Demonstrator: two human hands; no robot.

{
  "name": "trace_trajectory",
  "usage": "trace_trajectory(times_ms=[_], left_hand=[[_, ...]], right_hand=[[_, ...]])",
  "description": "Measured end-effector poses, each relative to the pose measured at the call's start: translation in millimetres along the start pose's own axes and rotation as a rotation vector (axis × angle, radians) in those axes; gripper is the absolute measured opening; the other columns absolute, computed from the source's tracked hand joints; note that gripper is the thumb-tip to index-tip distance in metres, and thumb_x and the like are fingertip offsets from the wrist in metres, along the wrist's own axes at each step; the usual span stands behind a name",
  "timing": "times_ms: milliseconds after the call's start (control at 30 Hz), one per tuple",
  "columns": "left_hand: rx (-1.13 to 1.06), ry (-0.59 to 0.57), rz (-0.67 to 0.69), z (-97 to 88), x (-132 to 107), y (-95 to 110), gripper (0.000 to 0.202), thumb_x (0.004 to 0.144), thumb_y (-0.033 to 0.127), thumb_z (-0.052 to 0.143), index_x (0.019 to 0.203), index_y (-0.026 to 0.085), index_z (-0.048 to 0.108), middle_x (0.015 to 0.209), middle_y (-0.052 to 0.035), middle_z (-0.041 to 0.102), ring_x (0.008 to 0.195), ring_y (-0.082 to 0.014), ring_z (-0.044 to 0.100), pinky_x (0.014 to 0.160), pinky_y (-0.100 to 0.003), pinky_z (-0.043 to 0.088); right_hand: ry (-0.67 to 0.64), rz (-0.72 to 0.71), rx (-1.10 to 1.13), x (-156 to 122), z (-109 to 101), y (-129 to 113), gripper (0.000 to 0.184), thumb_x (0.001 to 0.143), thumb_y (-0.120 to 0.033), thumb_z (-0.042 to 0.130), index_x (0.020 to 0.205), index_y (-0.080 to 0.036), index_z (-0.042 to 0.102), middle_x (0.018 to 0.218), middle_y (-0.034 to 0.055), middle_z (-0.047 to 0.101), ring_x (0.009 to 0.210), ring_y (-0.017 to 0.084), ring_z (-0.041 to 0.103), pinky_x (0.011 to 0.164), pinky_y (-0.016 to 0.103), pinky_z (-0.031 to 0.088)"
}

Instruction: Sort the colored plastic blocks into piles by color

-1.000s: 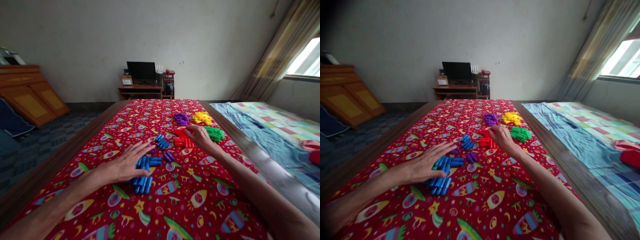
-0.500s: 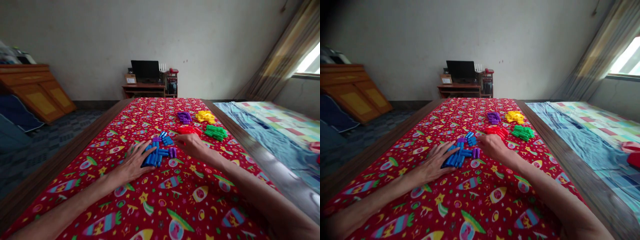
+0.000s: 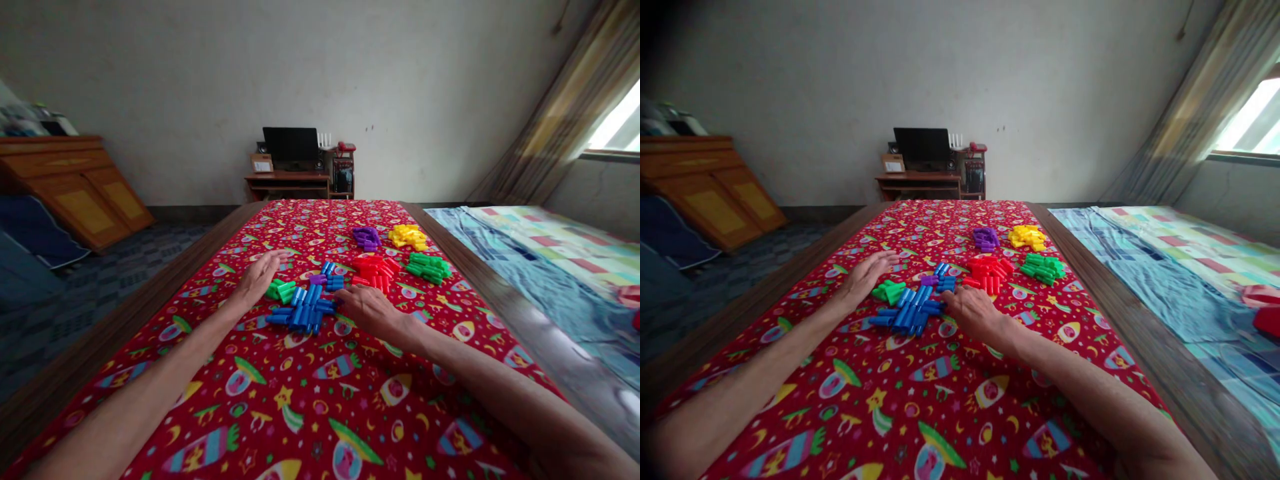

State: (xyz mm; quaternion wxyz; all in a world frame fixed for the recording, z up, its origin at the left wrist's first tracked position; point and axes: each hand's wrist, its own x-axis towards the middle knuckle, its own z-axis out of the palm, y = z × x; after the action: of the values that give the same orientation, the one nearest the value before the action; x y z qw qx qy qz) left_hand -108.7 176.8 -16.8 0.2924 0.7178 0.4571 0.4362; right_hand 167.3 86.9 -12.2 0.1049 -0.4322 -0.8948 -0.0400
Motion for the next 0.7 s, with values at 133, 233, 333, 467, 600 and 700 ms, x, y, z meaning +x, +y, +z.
trace_trajectory(times_ms=[133, 233, 333, 467, 600, 700], left_hand=[[0.291, -0.399, 0.033, -24.9, -2, 2, 0.068, 0.075, 0.069, 0.055, 0.121, 0.019, 0.063, 0.129, -0.0115, 0.063, 0.118, -0.03, 0.058, 0.1, -0.04, 0.047], [0.468, -0.564, 0.101, -30.3, -9, 9, 0.063, 0.073, 0.06, 0.063, 0.123, 0.022, 0.063, 0.133, -0.0094, 0.061, 0.122, -0.0305, 0.055, 0.104, -0.038, 0.042], [0.532, -0.514, 0.131, -22.3, -12, 11, 0.061, 0.076, 0.055, 0.06, 0.128, 0.022, 0.06, 0.131, -0.0088, 0.061, 0.118, -0.0292, 0.057, 0.102, -0.037, 0.043], [0.559, -0.409, 0.149, -9.4, -12, 2, 0.06, 0.077, 0.048, 0.056, 0.129, 0.019, 0.057, 0.126, -0.0096, 0.063, 0.112, -0.0277, 0.06, 0.097, -0.034, 0.046], [0.556, -0.35, 0.115, -4.2, -13, -2, 0.061, 0.075, 0.039, 0.054, 0.131, 0.016, 0.053, 0.11, -0.008, 0.069, 0.094, -0.0236, 0.065, 0.085, -0.03, 0.05], [0.527, -0.309, 0.112, -2.7, -14, 1, 0.058, 0.074, 0.038, 0.055, 0.129, 0.018, 0.055, 0.099, -0.0049, 0.07, 0.085, -0.0211, 0.065, 0.078, -0.028, 0.05]], right_hand=[[0.065, 0.096, 0.112, 4, 1, 9, 0.022, 0.095, -0.026, 0.044, 0.101, -0.013, 0.061, 0.075, 0.0059, 0.064, 0.056, 0.012, 0.045, 0.052, 0.027, 0.023], [0.192, 0.098, 0.291, 6, -3, 20, 0.024, 0.094, -0.031, 0.049, 0.103, -0.013, 0.061, 0.073, 0.0042, 0.064, 0.056, 0.011, 0.047, 0.053, 0.024, 0.026], [0.295, 0.126, 0.405, 7, -20, 34, 0.026, 0.09, -0.035, 0.056, 0.101, -0.013, 0.064, 0.071, 0.0034, 0.066, 0.057, 0.011, 0.051, 0.056, 0.023, 0.031], [0.399, 0.302, 0.412, 3, -52, 62, 0.026, 0.087, -0.035, 0.057, 0.095, -0.014, 0.07, 0.074, 0.0044, 0.069, 0.062, 0.013, 0.057, 0.061, 0.024, 0.036], [0.443, 0.431, 0.476, -4, -67, 95, 0.026, 0.083, -0.031, 0.054, 0.088, -0.014, 0.073, 0.074, 0.004, 0.069, 0.065, 0.014, 0.058, 0.062, 0.025, 0.04], [0.42, 0.443, 0.48, -9, -69, 109, 0.026, 0.082, -0.028, 0.053, 0.088, -0.013, 0.073, 0.076, 0.0047, 0.07, 0.066, 0.013, 0.057, 0.064, 0.026, 0.041]])
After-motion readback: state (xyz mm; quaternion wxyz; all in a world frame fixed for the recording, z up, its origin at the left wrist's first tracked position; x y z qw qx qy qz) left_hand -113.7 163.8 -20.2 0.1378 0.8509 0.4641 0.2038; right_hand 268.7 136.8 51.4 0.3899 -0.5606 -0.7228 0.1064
